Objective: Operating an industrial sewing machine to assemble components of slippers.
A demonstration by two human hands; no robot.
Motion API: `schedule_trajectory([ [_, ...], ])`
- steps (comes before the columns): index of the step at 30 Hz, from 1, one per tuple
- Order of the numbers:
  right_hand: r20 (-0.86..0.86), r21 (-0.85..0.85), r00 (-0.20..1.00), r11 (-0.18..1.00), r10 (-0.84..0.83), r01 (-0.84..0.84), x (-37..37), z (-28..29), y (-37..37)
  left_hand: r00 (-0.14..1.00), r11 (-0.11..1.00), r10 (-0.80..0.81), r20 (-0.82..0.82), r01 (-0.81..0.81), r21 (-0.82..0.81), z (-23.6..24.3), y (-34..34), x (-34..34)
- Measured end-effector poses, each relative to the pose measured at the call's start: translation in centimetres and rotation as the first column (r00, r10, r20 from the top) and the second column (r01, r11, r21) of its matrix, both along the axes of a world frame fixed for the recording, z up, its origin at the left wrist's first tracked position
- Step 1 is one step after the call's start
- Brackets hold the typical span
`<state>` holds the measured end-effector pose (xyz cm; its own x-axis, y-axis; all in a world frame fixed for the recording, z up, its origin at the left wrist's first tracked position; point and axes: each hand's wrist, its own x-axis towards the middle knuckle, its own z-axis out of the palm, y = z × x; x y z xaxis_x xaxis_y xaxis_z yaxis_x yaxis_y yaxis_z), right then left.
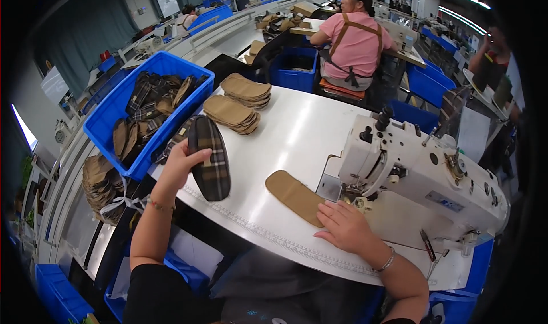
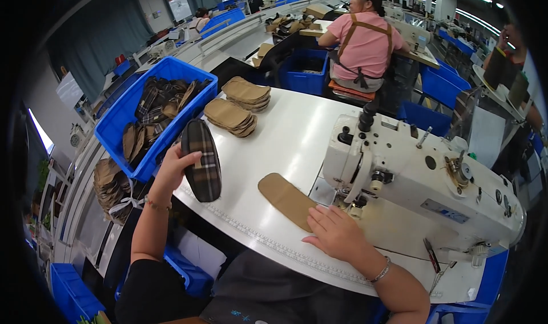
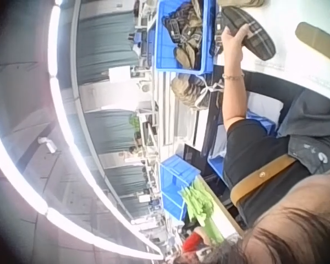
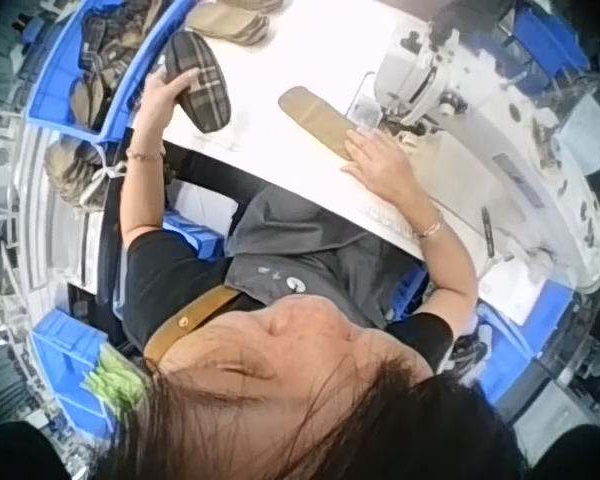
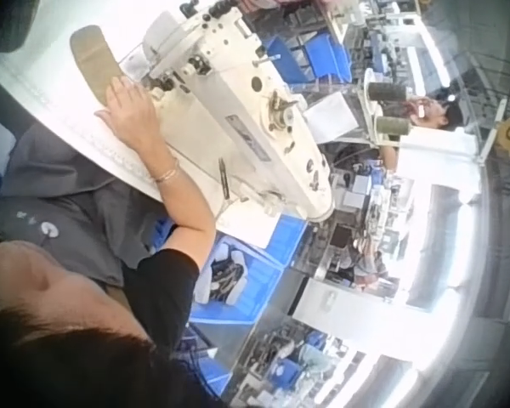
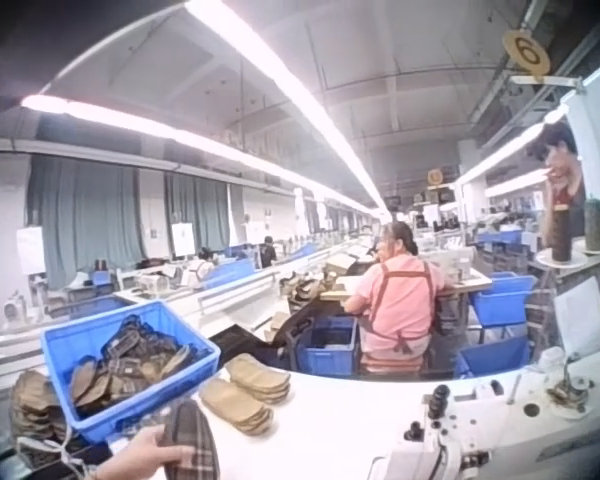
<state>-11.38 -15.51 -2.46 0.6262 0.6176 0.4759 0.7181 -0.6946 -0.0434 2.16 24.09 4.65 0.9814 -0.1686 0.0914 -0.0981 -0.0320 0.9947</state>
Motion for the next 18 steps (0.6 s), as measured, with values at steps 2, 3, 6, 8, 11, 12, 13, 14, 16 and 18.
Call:
schedule_trajectory([
  [2,-0.070,0.167,0.995,0.984,0.076,-0.063,-0.7,0.2,0.2,0.994,0.969,-0.095,-0.056,0.079,-0.233,-1.1,-3.6,-2.8],
  [3,-0.070,0.155,0.996,0.987,0.052,-0.041,-1.4,0.5,0.4,0.988,0.941,-0.134,-0.075,0.103,-0.322,-1.7,-5.6,-4.3],
  [6,-0.429,0.482,0.880,0.876,0.206,0.031,-3.3,1.7,1.6,0.960,0.834,-0.247,-0.128,0.144,-0.533,-2.9,-10.6,-8.8],
  [8,-0.702,0.654,0.554,0.712,0.447,0.254,-4.3,2.1,1.9,0.944,0.798,-0.284,-0.169,0.135,-0.588,-4.5,-12.9,-10.5],
  [11,-0.658,0.741,0.351,0.490,0.666,0.459,-4.5,-0.3,2.3,0.918,0.773,-0.339,-0.207,0.146,-0.617,-6.0,-14.2,-11.8],
  [12,-0.669,0.732,0.381,0.477,0.638,0.486,-4.4,-0.2,2.2,0.907,0.727,-0.382,-0.179,0.175,-0.664,-6.8,-13.7,-11.8],
  [13,-0.613,0.760,0.357,0.402,0.704,0.511,-3.8,0.4,2.4,0.890,0.658,-0.438,-0.131,0.217,-0.721,-8.2,-12.1,-11.5],
  [14,-0.553,0.777,0.338,0.325,0.762,0.538,-3.4,0.9,2.4,0.895,0.596,-0.431,-0.117,0.184,-0.782,-8.8,-10.9,-11.5],
  [16,-0.543,0.784,0.353,0.310,0.762,0.537,-2.6,0.4,1.7,0.907,0.575,-0.413,-0.076,0.196,-0.794,-9.2,-8.8,-10.7],
  [18,-0.562,0.762,0.330,0.319,0.758,0.564,-2.3,0.3,1.1,0.875,0.564,-0.475,-0.091,0.224,-0.795,-9.5,-8.0,-9.9],
])
